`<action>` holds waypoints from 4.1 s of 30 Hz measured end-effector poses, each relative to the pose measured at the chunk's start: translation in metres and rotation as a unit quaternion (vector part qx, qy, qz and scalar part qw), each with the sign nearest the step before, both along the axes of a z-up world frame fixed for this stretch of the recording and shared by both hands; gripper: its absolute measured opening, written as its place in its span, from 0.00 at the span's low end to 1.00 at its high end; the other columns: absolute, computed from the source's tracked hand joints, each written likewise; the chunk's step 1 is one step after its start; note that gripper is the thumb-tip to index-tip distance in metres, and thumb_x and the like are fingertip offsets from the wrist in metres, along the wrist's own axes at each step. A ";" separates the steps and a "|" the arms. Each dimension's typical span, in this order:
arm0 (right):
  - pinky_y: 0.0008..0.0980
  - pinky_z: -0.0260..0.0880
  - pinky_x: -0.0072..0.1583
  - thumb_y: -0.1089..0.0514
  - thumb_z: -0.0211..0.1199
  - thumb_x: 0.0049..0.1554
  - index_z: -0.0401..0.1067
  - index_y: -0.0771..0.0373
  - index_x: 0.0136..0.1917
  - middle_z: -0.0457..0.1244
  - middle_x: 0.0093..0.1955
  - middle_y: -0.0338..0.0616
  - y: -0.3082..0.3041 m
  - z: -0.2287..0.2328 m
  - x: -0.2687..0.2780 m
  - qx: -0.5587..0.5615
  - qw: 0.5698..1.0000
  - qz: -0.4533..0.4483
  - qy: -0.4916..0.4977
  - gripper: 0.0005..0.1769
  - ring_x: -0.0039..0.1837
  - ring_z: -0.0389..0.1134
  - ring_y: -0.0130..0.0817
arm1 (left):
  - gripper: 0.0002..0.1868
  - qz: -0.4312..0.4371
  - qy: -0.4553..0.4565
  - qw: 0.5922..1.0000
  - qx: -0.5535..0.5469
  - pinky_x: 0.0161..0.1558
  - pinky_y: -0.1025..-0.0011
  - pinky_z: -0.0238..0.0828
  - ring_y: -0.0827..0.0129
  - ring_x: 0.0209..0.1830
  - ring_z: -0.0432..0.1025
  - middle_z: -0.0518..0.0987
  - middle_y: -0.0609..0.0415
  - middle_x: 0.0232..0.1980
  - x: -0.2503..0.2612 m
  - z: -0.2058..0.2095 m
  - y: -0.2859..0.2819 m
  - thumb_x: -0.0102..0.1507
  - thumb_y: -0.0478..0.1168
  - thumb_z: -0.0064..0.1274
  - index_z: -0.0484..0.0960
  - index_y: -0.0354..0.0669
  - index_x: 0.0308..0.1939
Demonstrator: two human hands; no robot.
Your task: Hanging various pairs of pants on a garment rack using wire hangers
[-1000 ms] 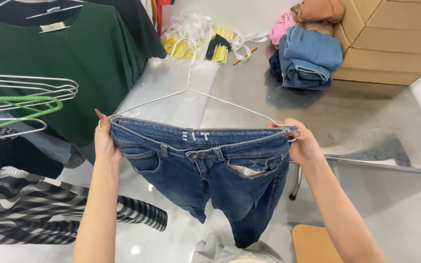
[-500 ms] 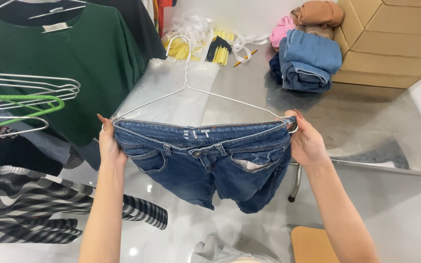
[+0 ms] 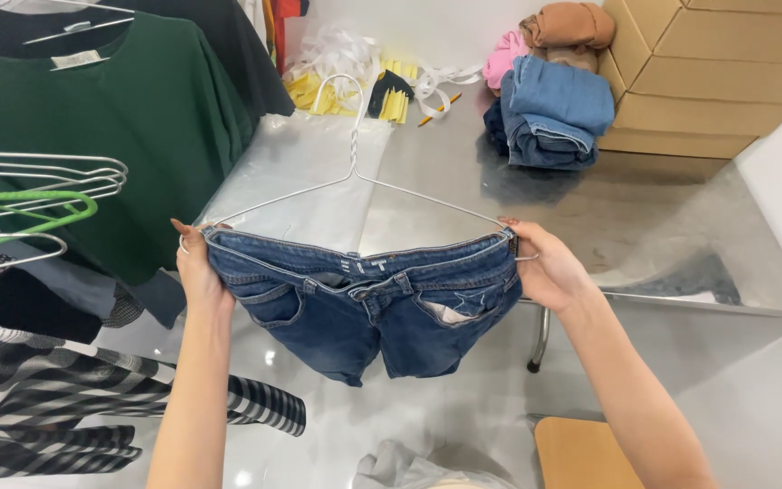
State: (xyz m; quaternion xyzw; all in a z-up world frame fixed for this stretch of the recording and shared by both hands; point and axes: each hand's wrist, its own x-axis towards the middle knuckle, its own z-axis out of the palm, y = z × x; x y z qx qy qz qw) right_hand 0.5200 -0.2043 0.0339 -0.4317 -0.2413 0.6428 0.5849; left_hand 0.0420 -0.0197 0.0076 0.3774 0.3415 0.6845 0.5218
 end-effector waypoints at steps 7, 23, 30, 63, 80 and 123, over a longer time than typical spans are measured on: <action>0.38 0.73 0.54 0.54 0.54 0.67 0.73 0.64 0.54 0.71 0.52 0.53 -0.030 0.040 -0.041 0.101 0.991 0.080 0.037 0.12 0.52 0.75 0.43 | 0.26 -0.014 -0.015 0.998 -0.053 0.39 0.78 0.84 0.76 0.30 0.81 0.84 0.54 0.34 0.000 -0.001 0.017 0.72 0.66 0.54 0.83 0.49 0.38; 0.34 0.66 0.49 0.61 0.65 0.61 0.65 0.70 0.68 0.66 0.61 0.57 0.000 0.051 -0.120 0.177 0.937 0.292 -0.070 0.24 0.48 0.66 0.38 | 0.22 -0.068 -0.137 0.982 -0.109 0.64 0.59 0.71 0.59 0.70 0.70 0.73 0.61 0.73 -0.053 -0.043 0.073 0.71 0.55 0.64 0.71 0.64 0.63; 0.36 0.66 0.53 0.62 0.63 0.61 0.64 0.69 0.70 0.64 0.65 0.57 0.026 0.058 -0.168 0.176 0.931 0.315 -0.053 0.26 0.50 0.65 0.39 | 0.16 -0.103 -0.323 0.940 -0.032 0.79 0.44 0.66 0.60 0.79 0.69 0.77 0.63 0.73 -0.094 0.005 0.081 0.71 0.44 0.63 0.83 0.65 0.62; 0.25 0.73 0.52 0.71 0.56 0.57 0.69 0.66 0.71 0.71 0.61 0.57 0.356 0.147 -0.423 0.320 0.852 0.414 -0.015 0.28 0.49 0.72 0.32 | 0.25 -0.036 -0.194 0.980 0.022 0.58 0.51 0.86 0.50 0.54 0.84 0.84 0.39 0.64 -0.101 -0.024 0.068 0.70 0.40 0.61 0.76 0.42 0.71; 0.28 0.78 0.60 0.69 0.57 0.59 0.73 0.66 0.71 0.73 0.61 0.54 0.385 0.138 -0.468 0.321 0.809 0.482 -0.102 0.27 0.54 0.76 0.30 | 0.19 -0.020 -0.187 0.982 0.004 0.58 0.53 0.85 0.50 0.55 0.84 0.85 0.40 0.62 -0.107 -0.027 0.080 0.73 0.41 0.57 0.77 0.43 0.67; 0.59 0.72 0.68 0.61 0.51 0.70 0.74 0.54 0.68 0.70 0.67 0.54 -0.044 -0.174 -0.008 -0.138 0.947 -0.285 0.044 0.17 0.68 0.72 0.50 | 0.12 -0.251 -0.074 0.930 -0.258 0.51 0.66 0.88 0.67 0.42 0.85 0.87 0.52 0.52 0.153 -0.101 -0.028 0.73 0.44 0.57 0.75 0.45 0.56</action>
